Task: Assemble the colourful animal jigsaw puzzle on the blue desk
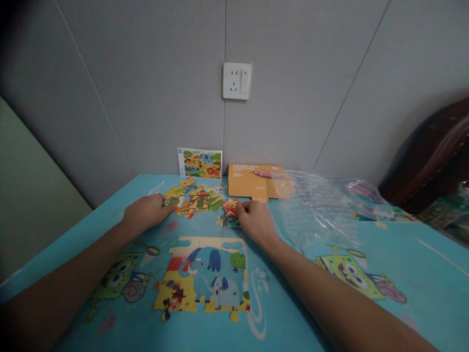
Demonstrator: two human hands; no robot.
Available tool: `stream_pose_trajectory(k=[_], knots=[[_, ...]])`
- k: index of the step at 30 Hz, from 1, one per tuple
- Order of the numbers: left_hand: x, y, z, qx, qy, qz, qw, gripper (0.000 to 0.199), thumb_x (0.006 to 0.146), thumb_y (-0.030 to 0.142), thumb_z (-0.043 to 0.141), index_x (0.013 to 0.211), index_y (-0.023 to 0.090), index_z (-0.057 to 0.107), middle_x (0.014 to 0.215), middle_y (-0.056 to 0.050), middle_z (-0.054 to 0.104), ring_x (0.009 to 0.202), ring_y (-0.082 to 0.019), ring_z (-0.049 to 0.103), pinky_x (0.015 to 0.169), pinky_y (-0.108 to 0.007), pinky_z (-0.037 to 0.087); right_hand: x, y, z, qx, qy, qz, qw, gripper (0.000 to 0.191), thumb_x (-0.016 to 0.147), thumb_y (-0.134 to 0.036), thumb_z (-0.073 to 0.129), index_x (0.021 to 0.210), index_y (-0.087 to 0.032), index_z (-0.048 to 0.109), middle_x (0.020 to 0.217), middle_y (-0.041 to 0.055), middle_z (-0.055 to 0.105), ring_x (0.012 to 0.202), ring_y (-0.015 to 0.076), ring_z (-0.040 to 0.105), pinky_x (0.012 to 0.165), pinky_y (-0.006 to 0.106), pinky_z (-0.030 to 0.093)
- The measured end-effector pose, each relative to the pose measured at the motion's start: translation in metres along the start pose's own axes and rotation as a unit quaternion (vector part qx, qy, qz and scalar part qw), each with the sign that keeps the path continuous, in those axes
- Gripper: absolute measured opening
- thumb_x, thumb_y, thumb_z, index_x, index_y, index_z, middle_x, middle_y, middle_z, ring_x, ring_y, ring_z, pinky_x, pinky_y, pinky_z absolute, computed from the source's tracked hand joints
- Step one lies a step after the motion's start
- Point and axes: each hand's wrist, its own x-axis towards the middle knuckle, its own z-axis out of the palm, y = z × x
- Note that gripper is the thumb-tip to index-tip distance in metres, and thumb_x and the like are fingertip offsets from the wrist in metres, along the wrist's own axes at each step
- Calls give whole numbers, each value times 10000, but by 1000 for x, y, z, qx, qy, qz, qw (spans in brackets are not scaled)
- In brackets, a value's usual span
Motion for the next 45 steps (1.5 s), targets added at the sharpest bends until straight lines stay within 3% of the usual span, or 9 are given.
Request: stream_pose_trajectory(k=[9,19,25,30,39,45], knots=[[0,-2,-4,-8,14,2,1000,444,777,530,465,958,190,685,1006,-146,701,941,-335,648,709,-384,505,-2,-1,0,2,2,-8,1000,410,875,-331,419,503,-177,501,461,11,482,478,127,433,497,270,194],[3,-2,-1,-21,-7,24,999,409,793,432,448,990,158,679,1046,-170,692,947,-320,650,734,-362,497,-2,-1,2,7,-4,-22,1000,407,871,-335,428,501,-177,491,447,0,437,461,121,409,489,273,176],[3,-2,-5,-23,-20,11,999,444,765,461,462,981,150,694,1003,-180,702,921,-329,658,697,-358,500,-2,-2,2,14,-8,-23,1000,411,872,-331,418,491,-179,444,438,-12,407,453,110,390,485,267,184],[3,-3,-6,-34,2,9,999,419,727,462,504,936,161,707,964,-169,709,892,-324,660,687,-347,496,-3,-3,2,3,-6,-23,1000,409,868,-344,424,493,-184,444,453,-15,378,468,118,377,486,272,180],[0,1,-8,-57,41,-4,998,420,726,389,533,1067,173,653,1016,-155,699,941,-333,648,723,-355,496,-3,-3,2,11,-1,-22,1000,414,860,-362,439,486,-185,463,444,-12,380,462,118,363,478,267,172],[-3,5,-13,-82,74,13,994,314,758,363,492,973,228,676,954,-90,716,894,-307,660,721,-352,496,-4,-5,1,17,-8,-14,1000,400,852,-338,445,481,-187,451,431,-20,353,460,116,352,482,266,182]])
